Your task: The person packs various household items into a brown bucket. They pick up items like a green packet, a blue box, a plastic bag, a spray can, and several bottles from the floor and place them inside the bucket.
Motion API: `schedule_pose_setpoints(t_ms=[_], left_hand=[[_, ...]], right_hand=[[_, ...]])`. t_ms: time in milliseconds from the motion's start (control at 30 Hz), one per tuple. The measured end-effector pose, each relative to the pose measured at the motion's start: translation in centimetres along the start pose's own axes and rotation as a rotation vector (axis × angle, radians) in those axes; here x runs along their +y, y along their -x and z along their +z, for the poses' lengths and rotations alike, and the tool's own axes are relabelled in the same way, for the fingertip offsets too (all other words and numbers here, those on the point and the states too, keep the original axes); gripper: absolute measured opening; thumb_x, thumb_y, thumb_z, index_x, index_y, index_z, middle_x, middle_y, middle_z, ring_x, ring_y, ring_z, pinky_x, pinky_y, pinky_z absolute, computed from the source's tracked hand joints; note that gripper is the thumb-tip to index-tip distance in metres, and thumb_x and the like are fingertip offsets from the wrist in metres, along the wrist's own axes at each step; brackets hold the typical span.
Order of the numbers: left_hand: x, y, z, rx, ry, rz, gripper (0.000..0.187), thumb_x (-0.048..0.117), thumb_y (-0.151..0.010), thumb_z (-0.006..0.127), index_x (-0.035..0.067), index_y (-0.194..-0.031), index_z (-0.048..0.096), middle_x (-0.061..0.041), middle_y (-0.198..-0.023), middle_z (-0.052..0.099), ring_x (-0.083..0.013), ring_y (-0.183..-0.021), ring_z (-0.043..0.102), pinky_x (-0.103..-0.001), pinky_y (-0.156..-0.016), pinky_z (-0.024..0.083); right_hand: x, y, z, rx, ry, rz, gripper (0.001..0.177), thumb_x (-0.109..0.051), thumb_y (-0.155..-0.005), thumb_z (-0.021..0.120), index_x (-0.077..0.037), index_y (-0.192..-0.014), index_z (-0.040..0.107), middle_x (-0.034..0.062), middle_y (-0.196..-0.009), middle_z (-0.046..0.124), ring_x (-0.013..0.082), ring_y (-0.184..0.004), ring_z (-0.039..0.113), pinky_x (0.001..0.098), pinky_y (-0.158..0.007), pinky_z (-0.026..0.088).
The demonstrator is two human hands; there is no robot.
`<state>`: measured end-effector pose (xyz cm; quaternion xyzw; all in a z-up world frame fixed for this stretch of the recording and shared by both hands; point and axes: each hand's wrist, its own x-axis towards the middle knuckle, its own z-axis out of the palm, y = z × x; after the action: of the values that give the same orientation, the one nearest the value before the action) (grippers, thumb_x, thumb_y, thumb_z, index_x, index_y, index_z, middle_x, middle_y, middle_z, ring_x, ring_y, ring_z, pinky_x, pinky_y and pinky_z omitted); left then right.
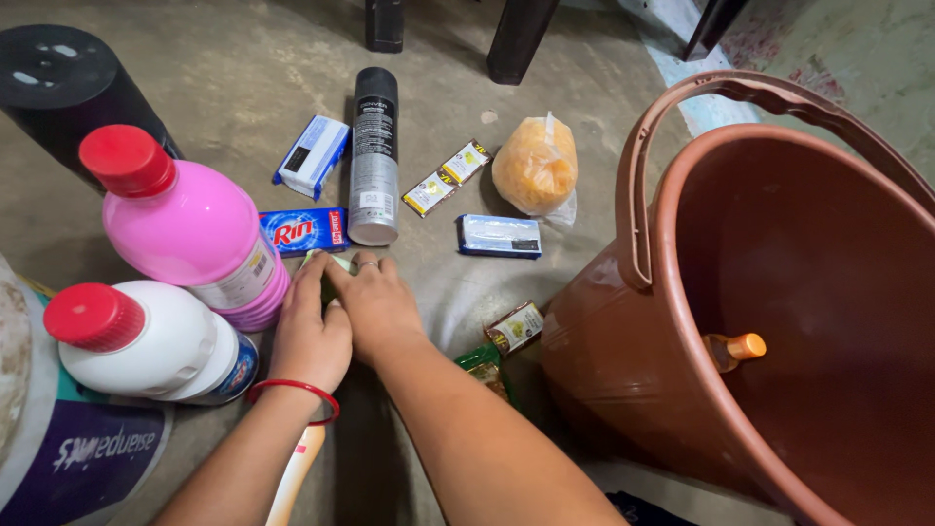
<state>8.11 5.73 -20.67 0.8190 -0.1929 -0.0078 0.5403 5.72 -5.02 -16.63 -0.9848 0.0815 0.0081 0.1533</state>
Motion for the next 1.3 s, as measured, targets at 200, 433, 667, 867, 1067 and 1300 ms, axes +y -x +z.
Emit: schedule_pose_setpoints(t_ms=[200, 433, 667, 867, 1067, 1300], left_hand=[[1.8, 0.5, -0.3, -0.038, -0.005, -0.087, 0.063, 0.004, -0.086, 0.051, 0.009, -0.149, 0.045, -0.020, -0.152, 0.048, -0.0382, -0.141, 0.043, -0.045, -0.115, 0.034], [4.1, 1.1, -0.3, -0.021, 0.002, 0.034, 0.061, 0.003, -0.087, 0.050, 0.007, -0.148, 0.047, -0.022, -0.152, 0.048, -0.0393, -0.144, 0.042, -0.046, -0.117, 0.033], [7.3, 1.5, -1.3, -0.019, -0.004, 0.131, 0.056, 0.004, -0.091, 0.049, 0.004, -0.146, 0.049, -0.023, -0.152, 0.049, -0.0405, -0.146, 0.040, -0.046, -0.118, 0.031], [12.1, 1.7, -2.8, -0.055, 0.082, 0.154, 0.054, 0.004, -0.091, 0.050, 0.005, -0.145, 0.050, -0.018, -0.152, 0.051, -0.0342, -0.144, 0.046, -0.041, -0.116, 0.036], [16.8, 2.6, -3.8, -0.030, 0.104, 0.304, 0.057, -0.003, -0.090, 0.048, 0.004, -0.147, 0.049, -0.017, -0.156, 0.048, -0.0322, -0.147, 0.044, -0.041, -0.119, 0.034], [21.1, 3.6, -4.2, 0.037, 0.142, 0.494, 0.054, -0.008, -0.094, 0.041, 0.001, -0.147, 0.048, -0.017, -0.158, 0.048, -0.0317, -0.150, 0.044, -0.040, -0.123, 0.034]], right_hand=[[-0.2, 1.1, -0.9, 0.054, -0.076, 0.039, 0.067, -0.016, -0.082, 0.069, -0.021, -0.146, 0.049, 0.0191, -0.142, 0.051, 0.0423, -0.122, 0.052, 0.0485, -0.097, 0.051], [-0.3, 2.4, -2.8, 0.113, -0.088, 0.064, 0.065, -0.017, -0.083, 0.070, -0.020, -0.144, 0.050, 0.0205, -0.145, 0.049, 0.0438, -0.124, 0.051, 0.0495, -0.095, 0.052], [-0.9, 4.3, -5.5, 0.229, -0.137, 0.069, 0.060, -0.019, -0.084, 0.071, -0.016, -0.141, 0.054, 0.0212, -0.144, 0.050, 0.0442, -0.123, 0.051, 0.0499, -0.095, 0.051], [-1.0, 5.6, -8.6, 0.372, -0.176, 0.041, 0.058, -0.016, -0.082, 0.070, -0.014, -0.138, 0.057, 0.0214, -0.142, 0.051, 0.0435, -0.122, 0.052, 0.0489, -0.095, 0.051], [-1.6, 7.6, -12.1, 0.533, -0.151, -0.020, 0.062, -0.014, -0.080, 0.071, -0.011, -0.139, 0.055, 0.0256, -0.140, 0.051, 0.0451, -0.124, 0.050, 0.0499, -0.096, 0.050], [-2.6, 9.9, -15.9, 0.763, -0.157, -0.095, 0.065, -0.019, -0.085, 0.069, -0.012, -0.147, 0.052, 0.0274, -0.137, 0.052, 0.0464, -0.121, 0.051, 0.0515, -0.099, 0.045]])
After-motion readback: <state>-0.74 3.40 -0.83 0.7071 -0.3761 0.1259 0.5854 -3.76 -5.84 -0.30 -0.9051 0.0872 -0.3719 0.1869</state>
